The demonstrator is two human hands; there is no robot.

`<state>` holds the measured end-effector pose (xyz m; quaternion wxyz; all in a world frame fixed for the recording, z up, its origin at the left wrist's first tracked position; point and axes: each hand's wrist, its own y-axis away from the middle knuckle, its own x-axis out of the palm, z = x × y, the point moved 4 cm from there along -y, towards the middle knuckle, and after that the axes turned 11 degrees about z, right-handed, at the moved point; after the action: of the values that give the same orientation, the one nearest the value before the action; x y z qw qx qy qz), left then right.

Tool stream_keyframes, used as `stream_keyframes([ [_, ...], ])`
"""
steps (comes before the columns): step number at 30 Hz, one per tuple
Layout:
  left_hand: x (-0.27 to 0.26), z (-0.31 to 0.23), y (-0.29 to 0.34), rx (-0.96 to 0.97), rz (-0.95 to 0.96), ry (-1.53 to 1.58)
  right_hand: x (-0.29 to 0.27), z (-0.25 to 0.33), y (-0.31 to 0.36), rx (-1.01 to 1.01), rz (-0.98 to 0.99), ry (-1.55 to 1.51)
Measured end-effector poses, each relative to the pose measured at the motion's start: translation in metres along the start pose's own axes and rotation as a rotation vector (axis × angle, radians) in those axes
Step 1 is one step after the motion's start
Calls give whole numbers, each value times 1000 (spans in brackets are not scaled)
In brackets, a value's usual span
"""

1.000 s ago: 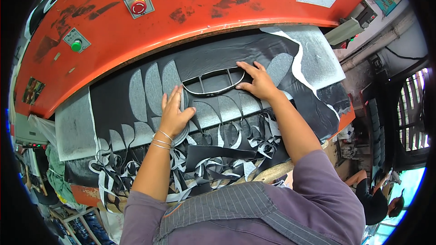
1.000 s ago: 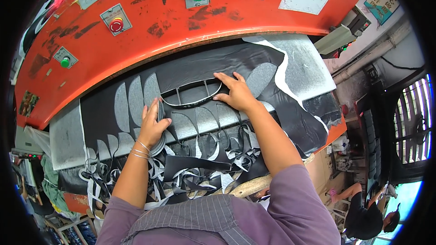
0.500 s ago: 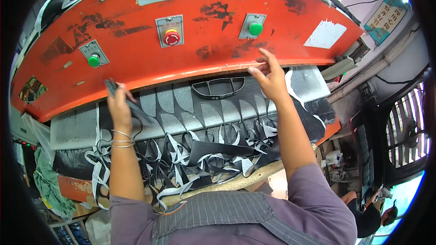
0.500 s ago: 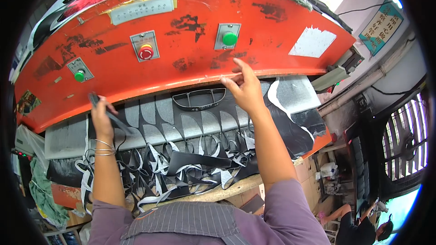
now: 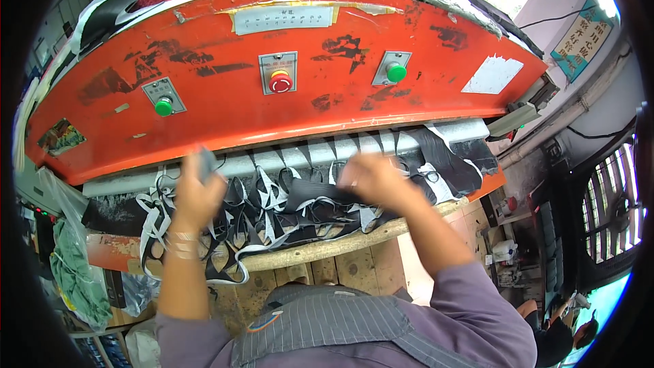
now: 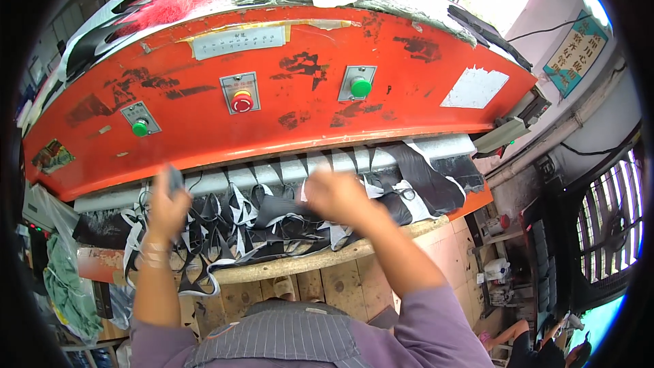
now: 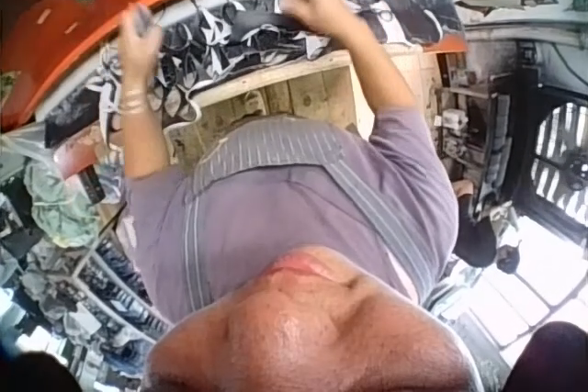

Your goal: Use an industrial hydraulic press to cut shoe components from a sheet of material using metal dies.

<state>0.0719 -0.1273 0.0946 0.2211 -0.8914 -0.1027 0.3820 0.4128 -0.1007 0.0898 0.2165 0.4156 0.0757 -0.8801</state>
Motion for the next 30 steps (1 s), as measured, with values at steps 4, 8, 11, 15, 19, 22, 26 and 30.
stream_keyframes([
  [4, 60, -60, 82, -56, 733, -58, 88, 8, 77, -237, 288, 395],
  [8, 88, -73, 126, 66, 712, -185, 122, 1, 83, -202, 18, 479],
  [11, 93, -73, 119, 49, 551, -234, 115, -3, 73, -213, -6, 475],
  [15, 90, -69, 116, -9, 530, -218, 111, 0, 65, -170, 69, 469],
  [19, 83, -67, 103, -27, 678, -163, 95, -3, 56, -204, 300, 457],
  [22, 69, -53, 76, -90, 901, -102, 44, -6, 18, -181, 546, 130],
  [26, 65, -41, 30, -478, 1058, 494, -24, -43, -77, -167, -10, 286],
  [30, 114, -41, -39, -501, 588, 1299, -35, -84, -148, -87, -281, 599],
])
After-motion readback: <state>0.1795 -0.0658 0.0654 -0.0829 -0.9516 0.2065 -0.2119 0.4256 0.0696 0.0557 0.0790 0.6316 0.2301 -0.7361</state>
